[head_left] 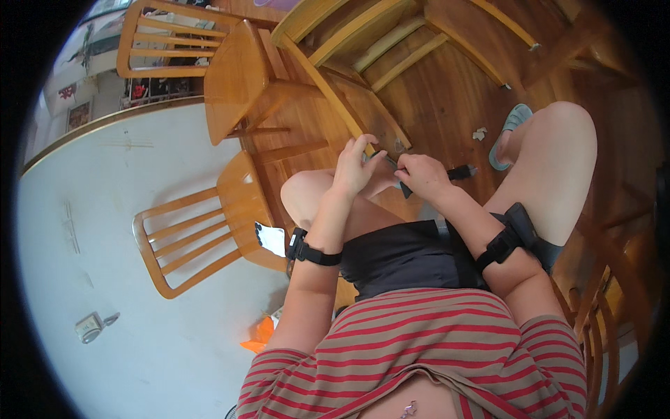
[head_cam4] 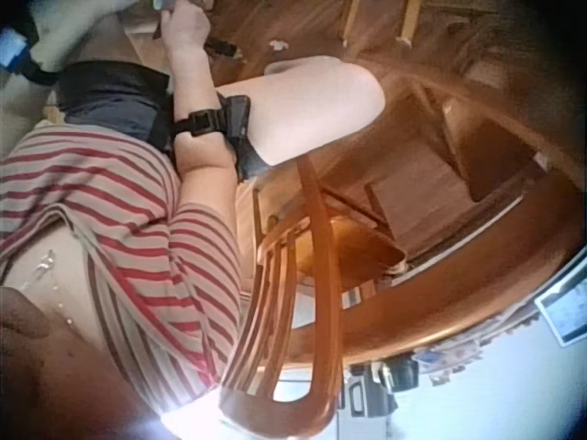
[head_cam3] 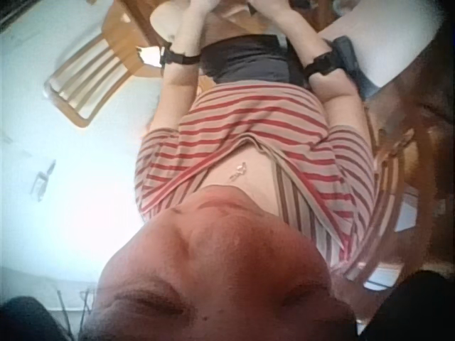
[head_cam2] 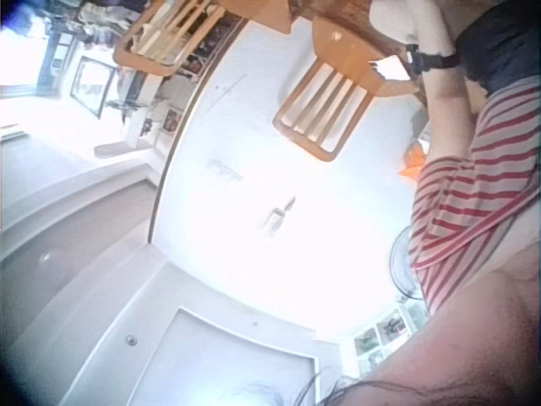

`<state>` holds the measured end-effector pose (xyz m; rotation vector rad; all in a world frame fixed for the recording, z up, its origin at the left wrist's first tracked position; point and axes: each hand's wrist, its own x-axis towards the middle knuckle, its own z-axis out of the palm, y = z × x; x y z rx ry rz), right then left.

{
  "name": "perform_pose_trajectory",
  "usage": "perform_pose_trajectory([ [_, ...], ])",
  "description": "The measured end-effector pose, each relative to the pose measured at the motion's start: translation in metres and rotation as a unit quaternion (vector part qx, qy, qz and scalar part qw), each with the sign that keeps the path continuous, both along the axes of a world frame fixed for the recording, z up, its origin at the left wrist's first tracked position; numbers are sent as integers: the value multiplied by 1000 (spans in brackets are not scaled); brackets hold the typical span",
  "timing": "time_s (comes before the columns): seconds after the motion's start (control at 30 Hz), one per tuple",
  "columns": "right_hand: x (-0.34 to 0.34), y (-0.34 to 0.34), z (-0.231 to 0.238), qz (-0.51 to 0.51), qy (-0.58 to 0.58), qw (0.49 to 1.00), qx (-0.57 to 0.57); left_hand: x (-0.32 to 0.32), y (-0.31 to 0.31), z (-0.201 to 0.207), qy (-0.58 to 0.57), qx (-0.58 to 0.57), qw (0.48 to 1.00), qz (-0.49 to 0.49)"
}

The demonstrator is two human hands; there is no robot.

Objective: The person sits cross-legged on a chair and uses a small black tool to scrape or sand the legs of an overturned wooden chair. They repeatedly apply the tool to the same leg, occasionally repositioning the chair and handling a white paper with black circular pads. The person also briefly touches a tablet on the table and adjusts a standing fan before resuming work on the chair leg.

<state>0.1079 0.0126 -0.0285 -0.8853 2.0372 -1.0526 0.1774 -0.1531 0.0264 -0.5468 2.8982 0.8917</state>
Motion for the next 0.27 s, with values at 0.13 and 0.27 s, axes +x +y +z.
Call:
perform_pose_trajectory([
  [0.13,-2,4,4,5,-5,1000,-11,-4,-9,5,-7,5,999,-51],
  [0.27,-1,5,9,38,-30,999,-10,-11,-26,11,-132,0,989,-74],
])
